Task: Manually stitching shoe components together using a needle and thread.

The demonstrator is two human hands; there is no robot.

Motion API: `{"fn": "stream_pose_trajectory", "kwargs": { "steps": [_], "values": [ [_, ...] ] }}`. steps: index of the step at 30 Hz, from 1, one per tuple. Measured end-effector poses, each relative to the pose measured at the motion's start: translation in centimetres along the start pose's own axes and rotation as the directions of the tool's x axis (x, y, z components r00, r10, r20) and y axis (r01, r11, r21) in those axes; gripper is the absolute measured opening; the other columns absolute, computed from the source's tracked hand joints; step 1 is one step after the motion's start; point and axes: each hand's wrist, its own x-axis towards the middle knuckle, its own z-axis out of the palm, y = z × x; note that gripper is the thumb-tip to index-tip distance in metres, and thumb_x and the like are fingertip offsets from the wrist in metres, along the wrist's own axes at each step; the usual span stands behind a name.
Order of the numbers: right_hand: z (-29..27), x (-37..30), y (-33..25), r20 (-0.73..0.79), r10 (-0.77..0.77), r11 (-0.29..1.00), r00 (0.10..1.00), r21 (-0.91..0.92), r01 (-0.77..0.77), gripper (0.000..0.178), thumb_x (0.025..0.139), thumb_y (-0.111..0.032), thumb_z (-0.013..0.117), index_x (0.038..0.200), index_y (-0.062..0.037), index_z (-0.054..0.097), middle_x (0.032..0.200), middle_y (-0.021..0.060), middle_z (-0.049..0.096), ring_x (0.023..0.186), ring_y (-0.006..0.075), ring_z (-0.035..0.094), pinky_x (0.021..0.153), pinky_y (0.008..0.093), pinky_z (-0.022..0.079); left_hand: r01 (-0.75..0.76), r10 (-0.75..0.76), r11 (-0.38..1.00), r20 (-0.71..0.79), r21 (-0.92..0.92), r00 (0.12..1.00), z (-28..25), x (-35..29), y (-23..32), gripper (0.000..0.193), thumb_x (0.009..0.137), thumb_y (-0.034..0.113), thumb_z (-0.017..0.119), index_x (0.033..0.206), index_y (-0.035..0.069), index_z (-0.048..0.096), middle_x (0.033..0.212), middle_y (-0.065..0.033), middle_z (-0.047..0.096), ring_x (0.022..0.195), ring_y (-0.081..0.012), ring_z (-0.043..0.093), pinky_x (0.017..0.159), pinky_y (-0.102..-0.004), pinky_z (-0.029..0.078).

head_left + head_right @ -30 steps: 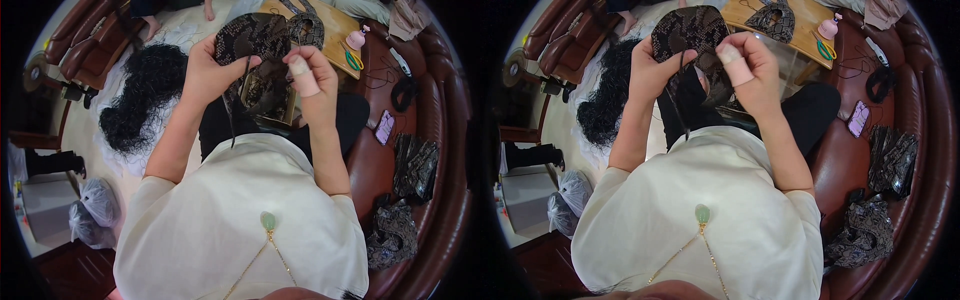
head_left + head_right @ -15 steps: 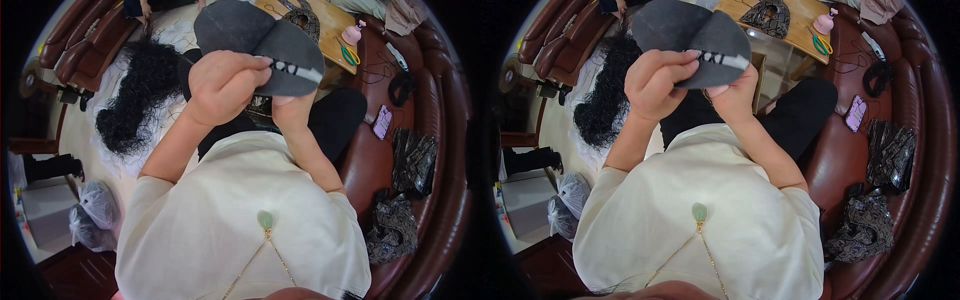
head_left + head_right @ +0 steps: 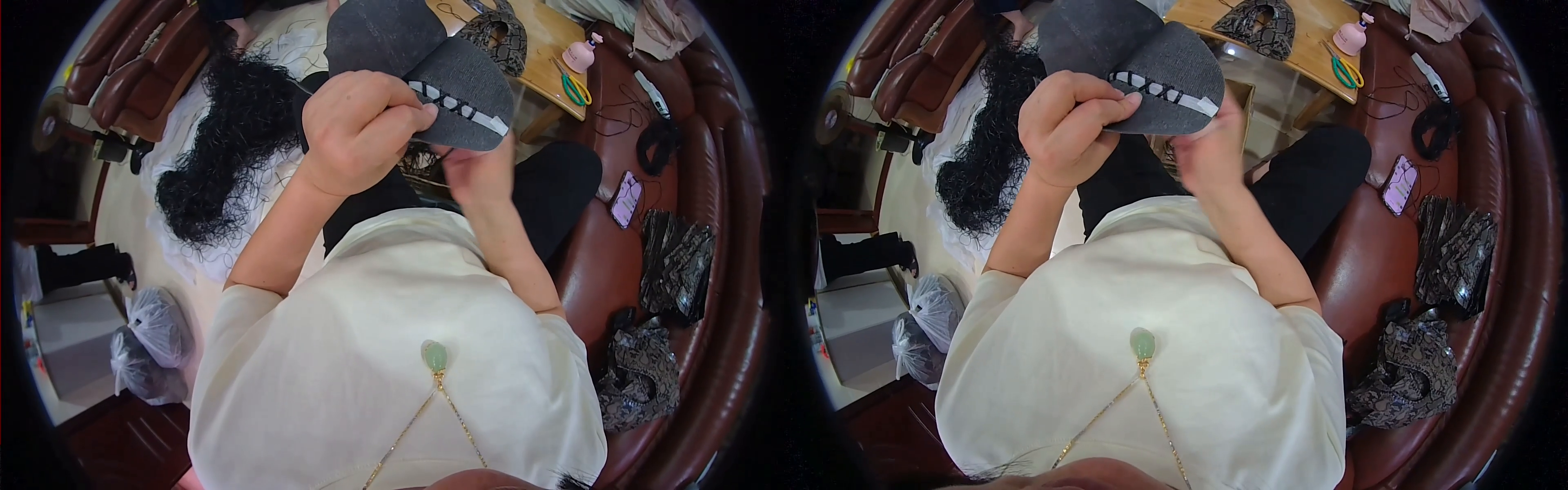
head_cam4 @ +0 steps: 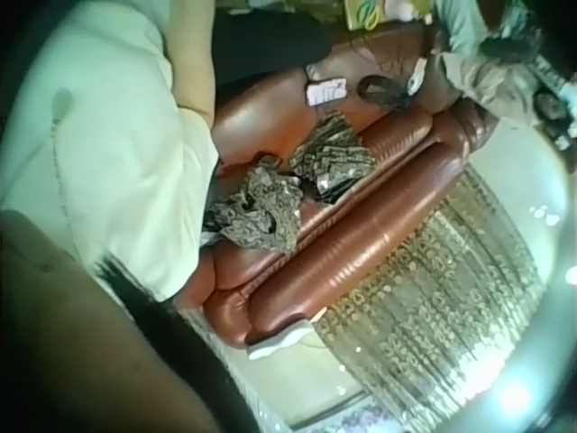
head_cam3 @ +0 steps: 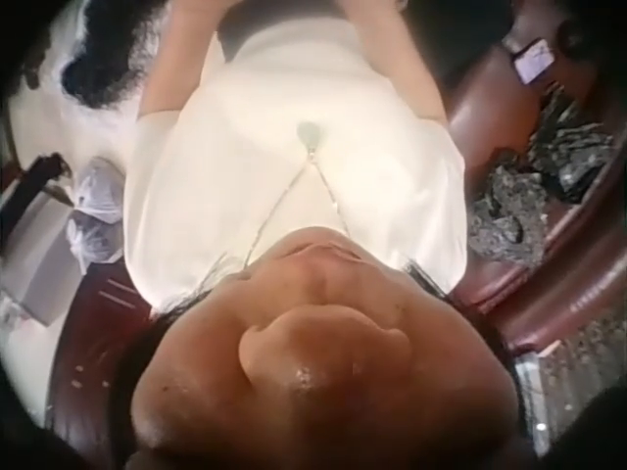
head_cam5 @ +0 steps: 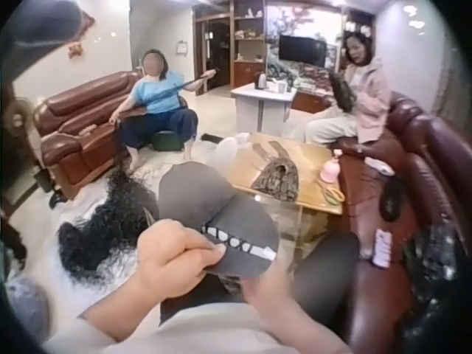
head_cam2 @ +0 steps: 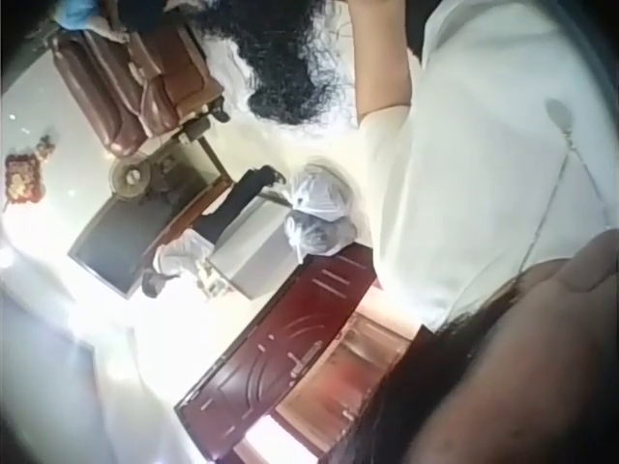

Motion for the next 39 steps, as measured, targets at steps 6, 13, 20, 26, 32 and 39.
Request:
{"fn": "stream_pose_trajectory", "kwargs": {
  "steps": [6, 13, 20, 26, 32, 39],
  "values": [
    [1.5, 0.0, -8.6, 0.326, -0.211, 0.277, 0.922, -0.884, 0.376, 0.013, 0.08, 0.0, 0.066, 0.091, -0.0063, 0.067, 0.076, 0.0001, 0.064, 0.059, 0.0103, 0.053, 0.054, 0.0251, 0.042, -0.033, 0.032, 0.999, 0.195, -0.002, 0.98, -0.3, -0.3, -1.6, 0.013, 0.062, 0.001, 0.066, 0.067, 0.008, 0.056, 0.075, 0.0008, 0.059, 0.058, -0.0166, 0.05, 0.052, -0.0259, 0.04],
    [-0.3, 1.9, -5.6, 0.707, -0.124, -0.082, 0.696, -0.706, 0.703, 0.007, 0.075, -0.004, 0.065, 0.081, -0.0075, 0.066, 0.064, -0.0003, 0.056, 0.054, 0.016, 0.048, 0.051, 0.0276, 0.038, 0.115, -0.098, 0.993, 0.325, -0.034, 0.941, 0.3, 0.2, -1.1, 0.022, 0.055, -0.004, 0.065, 0.067, 0.008, 0.051, 0.078, 0.0006, 0.062, 0.061, -0.0178, 0.052, 0.053, -0.0263, 0.041],
    [-1.1, 1.0, -4.6, 0.565, -0.088, 0.01, 0.821, -0.823, 0.568, 0.011, 0.076, 0.0, 0.064, 0.085, -0.0054, 0.065, 0.064, -0.0016, 0.05, 0.054, 0.0123, 0.039, 0.053, 0.0215, 0.033, 0.3, -0.242, 0.941, 0.31, -0.156, 0.919, 1.1, -0.9, -0.9, 0.028, 0.05, -0.009, 0.065, 0.067, 0.008, 0.05, 0.077, 0.0013, 0.064, 0.062, -0.0185, 0.055, 0.054, -0.0264, 0.042],
    [-2.6, 1.1, -3.6, 0.248, -0.271, 0.426, 0.93, -0.835, 0.347, 0.006, 0.079, -0.005, 0.064, 0.084, -0.0062, 0.066, 0.057, -0.0025, 0.046, 0.049, 0.0109, 0.036, 0.049, 0.0232, 0.033, 0.229, -0.193, 0.962, 0.226, -0.147, 0.955, 2.3, -0.9, -0.1, 0.027, 0.051, -0.008, 0.067, 0.067, 0.008, 0.052, 0.072, 0.0026, 0.063, 0.06, -0.0171, 0.054, 0.054, -0.0261, 0.042],
    [-3.2, 1.3, -5.1, 0.196, -0.036, 0.627, 0.98, -0.759, 0.175, 0.004, 0.083, -0.006, 0.063, 0.085, -0.0034, 0.066, 0.06, -0.0076, 0.041, 0.055, 0.0046, 0.031, 0.053, 0.0185, 0.029, 0.096, -0.064, 0.991, 0.295, -0.095, 0.953, 2.0, -1.3, -0.8, 0.024, 0.056, -0.006, 0.068, 0.067, 0.009, 0.052, 0.07, 0.003, 0.06, 0.058, -0.0157, 0.051, 0.054, -0.026, 0.041],
    [-2.7, 2.9, -7.4, 0.367, 0.176, 0.337, 0.913, -0.894, 0.295, 0.004, 0.079, -0.005, 0.065, 0.083, -0.0038, 0.067, 0.057, -0.0075, 0.036, 0.054, 0.0053, 0.029, 0.052, 0.0188, 0.028, -0.115, 0.132, 0.99, 0.259, -0.079, 0.957, 2.6, -0.9, -0.8, 0.021, 0.064, -0.003, 0.068, 0.066, 0.01, 0.051, 0.068, 0.0025, 0.057, 0.055, -0.0152, 0.047, 0.052, -0.0261, 0.039]
  ]
}}
